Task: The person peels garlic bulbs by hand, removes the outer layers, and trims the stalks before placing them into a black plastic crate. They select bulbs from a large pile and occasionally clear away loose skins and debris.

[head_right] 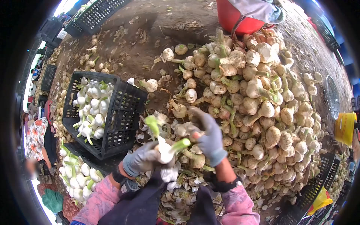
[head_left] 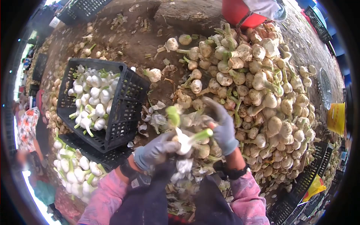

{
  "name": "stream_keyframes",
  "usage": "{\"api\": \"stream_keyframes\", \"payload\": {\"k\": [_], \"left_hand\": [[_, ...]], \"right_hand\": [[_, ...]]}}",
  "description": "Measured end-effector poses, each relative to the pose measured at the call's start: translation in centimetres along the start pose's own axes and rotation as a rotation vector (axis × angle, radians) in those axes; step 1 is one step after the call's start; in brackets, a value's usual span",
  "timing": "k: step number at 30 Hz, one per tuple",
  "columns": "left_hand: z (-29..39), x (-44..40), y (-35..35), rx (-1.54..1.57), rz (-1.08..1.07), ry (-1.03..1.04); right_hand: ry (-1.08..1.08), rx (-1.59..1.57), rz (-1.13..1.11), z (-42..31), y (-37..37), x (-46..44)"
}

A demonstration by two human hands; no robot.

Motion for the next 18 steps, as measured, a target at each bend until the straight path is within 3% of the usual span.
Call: {"api": "stream_keyframes", "payload": {"k": [1, 4, 5, 8, 9, 12, 13, 16, 18], "left_hand": [[0.3, 0.3, -0.5, -0.027, 0.069, 0.009], [0.0, -0.5, -1.3, -0.252, 0.101, 0.040], [-0.2, -0.5, -1.5, -0.219, 0.140, 0.095], [-0.7, -0.6, -2.1, -0.169, 0.290, 0.406], [-0.1, -1.0, -1.8, -0.164, 0.331, 0.468], [1.6, -0.1, -1.0, -0.390, 0.469, 0.729], [1.6, 0.2, -0.9, -0.509, 0.508, 0.703], [3.0, 1.0, 1.0, -1.066, 0.405, 0.936], [1.2, 0.0, 0.5, -1.456, 0.333, 0.794]], "right_hand": [[-0.060, 0.045, -0.043, 0.0, -1.0, 0.5], [-0.069, -0.267, -0.341, -3.3, 0.6, 2.9], [-0.288, -0.268, -0.418, -3.0, 1.5, 3.0], [-0.081, -0.292, -0.287, -2.8, 1.1, 3.3], [-0.139, -0.244, -0.265, -3.1, 1.2, 3.0], [-0.014, -0.310, -0.172, -2.2, 0.7, 3.3], [0.024, -0.322, -0.147, -2.2, 0.6, 3.5], [0.086, -0.484, 0.064, -1.1, 0.0, 3.5], [0.136, -0.477, 0.144, -1.6, -0.3, 2.7]]}}
Point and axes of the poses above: each hand's wrist, its own x-axis away from the middle knuckle, its own y-axis out of the palm, z = x × y, the point moved 4 cm from there along -x, towards the middle knuckle, and after that the axes turned 12 degrees about -y, right-handed, at the moved point
